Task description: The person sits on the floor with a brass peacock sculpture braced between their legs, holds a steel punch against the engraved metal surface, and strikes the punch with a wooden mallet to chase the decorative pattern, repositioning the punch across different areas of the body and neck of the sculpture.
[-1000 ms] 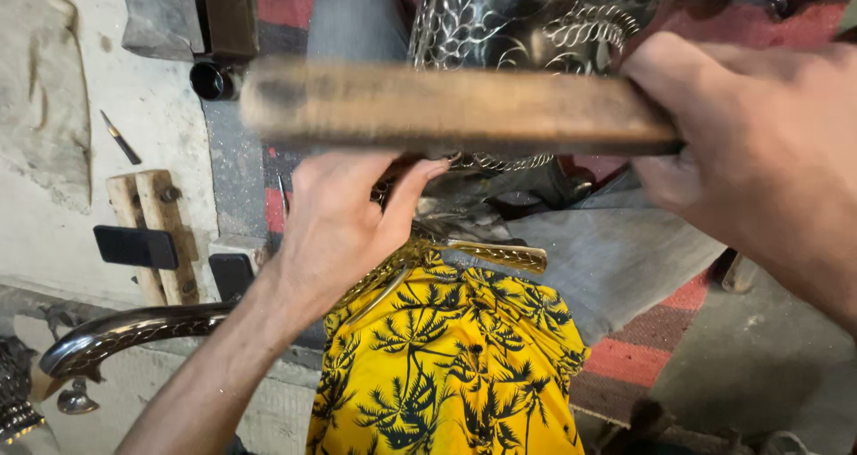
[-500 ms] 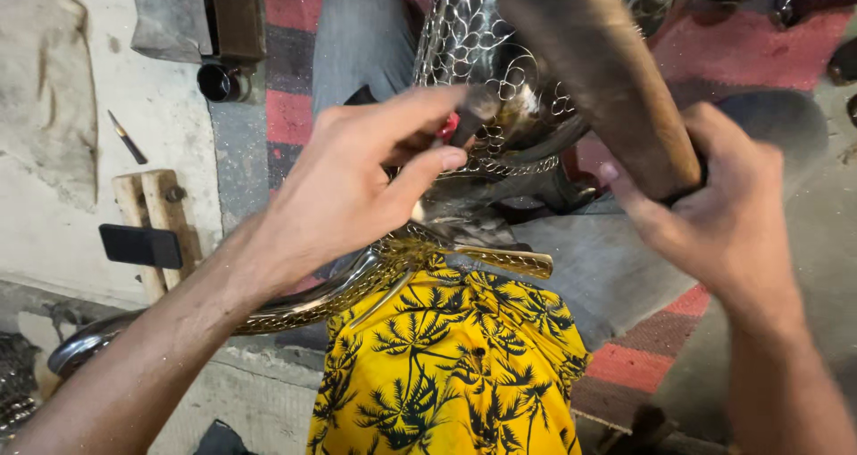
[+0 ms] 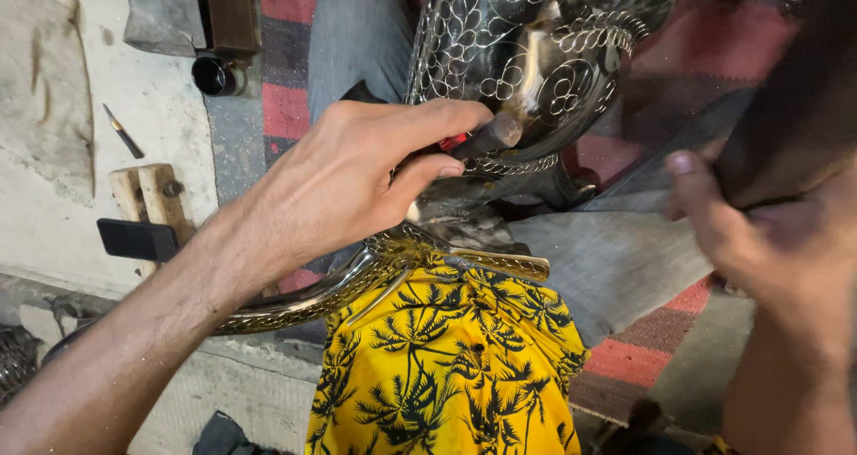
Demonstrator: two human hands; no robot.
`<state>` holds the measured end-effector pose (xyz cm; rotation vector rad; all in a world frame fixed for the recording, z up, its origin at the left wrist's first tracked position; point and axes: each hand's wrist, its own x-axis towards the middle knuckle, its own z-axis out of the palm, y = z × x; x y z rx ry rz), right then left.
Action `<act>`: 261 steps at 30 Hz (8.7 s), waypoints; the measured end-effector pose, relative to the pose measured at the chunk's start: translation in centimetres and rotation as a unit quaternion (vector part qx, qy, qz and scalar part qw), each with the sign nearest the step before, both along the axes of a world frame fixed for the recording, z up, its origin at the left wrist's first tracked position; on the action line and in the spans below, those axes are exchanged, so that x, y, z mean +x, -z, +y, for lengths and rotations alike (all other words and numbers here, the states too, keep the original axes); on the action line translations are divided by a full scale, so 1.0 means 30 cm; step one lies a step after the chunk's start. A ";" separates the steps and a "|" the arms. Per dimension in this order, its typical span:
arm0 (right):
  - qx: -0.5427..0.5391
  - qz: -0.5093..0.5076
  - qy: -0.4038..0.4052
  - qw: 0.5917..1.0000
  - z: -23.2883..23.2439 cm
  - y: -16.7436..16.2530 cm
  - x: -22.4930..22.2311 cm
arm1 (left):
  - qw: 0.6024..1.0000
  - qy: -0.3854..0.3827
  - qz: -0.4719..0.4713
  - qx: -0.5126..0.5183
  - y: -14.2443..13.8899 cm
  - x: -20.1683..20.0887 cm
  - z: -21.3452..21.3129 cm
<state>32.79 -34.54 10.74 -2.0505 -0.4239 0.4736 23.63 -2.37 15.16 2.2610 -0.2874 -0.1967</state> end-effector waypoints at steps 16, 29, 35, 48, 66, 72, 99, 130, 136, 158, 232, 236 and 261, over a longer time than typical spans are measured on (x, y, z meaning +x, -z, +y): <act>0.077 -0.026 0.158 0.984 0.101 0.240 -0.328 | 0.981 0.149 0.098 0.081 -0.032 0.106 -0.022; 0.098 0.030 0.221 0.970 0.027 0.368 -0.418 | 0.982 0.159 0.091 0.049 -0.014 0.163 -0.050; 0.121 0.080 0.227 0.963 0.041 0.398 -0.433 | 0.961 0.231 0.116 0.098 -0.010 0.201 -0.069; 0.156 -0.018 0.247 0.956 0.124 0.391 -0.450 | 0.952 0.299 0.020 0.060 0.003 0.229 -0.046; 0.079 -0.014 0.203 0.976 0.114 0.265 -0.351 | 0.965 0.198 0.157 0.073 -0.057 0.194 -0.003; 0.091 -0.049 0.135 0.985 0.106 0.236 -0.278 | 0.983 0.152 0.101 0.035 -0.039 0.165 0.001; -0.058 -0.138 -0.162 0.975 0.243 -0.165 0.133 | 0.980 -0.195 -0.004 -0.029 -0.032 -0.086 -0.047; 0.075 -0.033 0.055 0.995 0.062 0.121 -0.099 | 0.994 0.062 -0.023 -0.086 -0.057 0.124 0.047; 0.094 0.034 0.204 0.974 -0.058 0.435 -0.367 | 0.970 0.155 0.186 0.026 -0.003 0.198 0.059; 0.009 -0.023 0.260 0.965 0.192 0.335 -0.420 | 0.931 0.320 0.147 0.096 -0.082 0.292 0.086; -0.012 0.010 0.213 0.977 0.221 0.125 -0.178 | 0.970 0.147 0.194 0.001 -0.032 0.244 0.153; -0.177 -0.089 0.041 0.979 0.182 0.097 -0.098 | 0.986 0.087 0.124 -0.068 -0.044 0.206 0.151; -0.144 -0.219 -0.261 0.929 0.289 -0.233 0.311 | 0.957 -0.242 0.092 -0.131 -0.016 -0.007 -0.004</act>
